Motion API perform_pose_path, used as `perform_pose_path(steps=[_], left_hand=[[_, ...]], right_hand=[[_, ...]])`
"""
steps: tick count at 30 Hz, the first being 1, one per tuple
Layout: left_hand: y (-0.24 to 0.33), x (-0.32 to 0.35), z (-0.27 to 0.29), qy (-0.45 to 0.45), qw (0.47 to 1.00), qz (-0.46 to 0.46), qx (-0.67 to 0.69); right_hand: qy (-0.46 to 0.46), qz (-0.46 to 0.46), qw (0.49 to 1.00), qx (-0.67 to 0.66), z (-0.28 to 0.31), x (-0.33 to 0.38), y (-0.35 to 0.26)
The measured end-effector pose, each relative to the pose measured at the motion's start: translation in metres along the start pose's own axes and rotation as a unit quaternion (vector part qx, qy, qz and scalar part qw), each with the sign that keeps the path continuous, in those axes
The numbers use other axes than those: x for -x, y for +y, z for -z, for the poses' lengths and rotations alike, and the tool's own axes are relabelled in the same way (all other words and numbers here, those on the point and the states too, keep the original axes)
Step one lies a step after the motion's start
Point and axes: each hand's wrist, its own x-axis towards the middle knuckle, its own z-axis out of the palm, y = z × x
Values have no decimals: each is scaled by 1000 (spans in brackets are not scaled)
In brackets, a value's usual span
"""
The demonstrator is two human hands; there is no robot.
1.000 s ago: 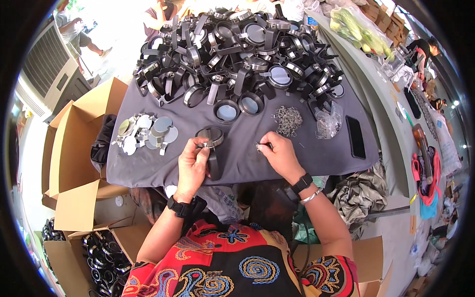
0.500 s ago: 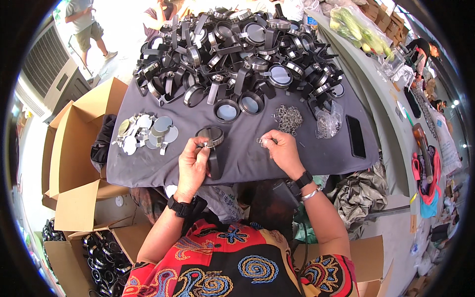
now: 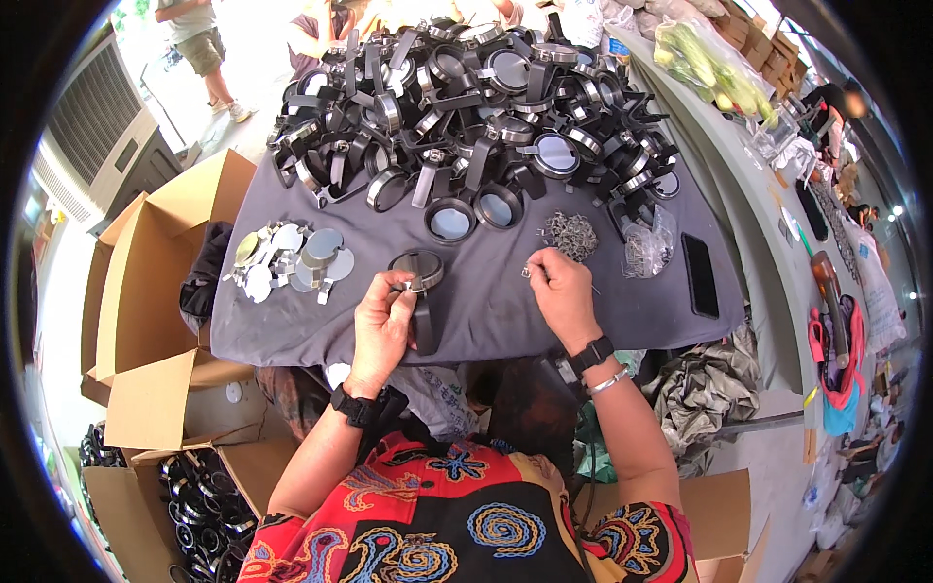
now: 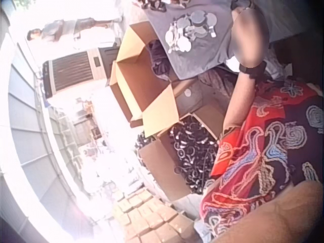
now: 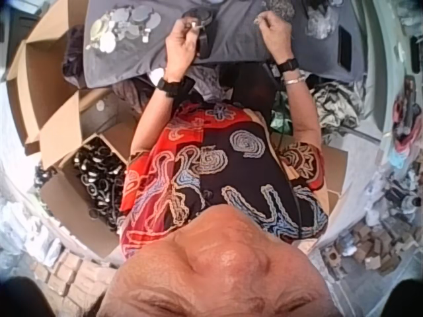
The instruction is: The person assembles small metal parts, likely hose clamps, by hand. They pick up a clamp and a screw, fit them together, and place the assembled unit into a cardboard box. The person repeats this process continuously.
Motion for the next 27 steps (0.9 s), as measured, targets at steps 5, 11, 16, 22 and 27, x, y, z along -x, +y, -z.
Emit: perform_pose_path(steps=[5,11,16,22,27], left_hand=[[0,0,0,-9,1000,-4,-8],[2,0,0,-7,1000,2,4],[5,1,-2,2,1000,6,20],[-3,-1,0,4,1000,-15,-2],[3,1,-1,1,1000,1,10]], right_hand=[[-25,-251,939,-232,2,-2,-3],[-42,-225,958,-173,7,-4,-10],[11,-219,960,-175,7,-10,-4],[24,-328,871,-365,10,-14,-8],[67,-399,734,-545,6,-13,-9]])
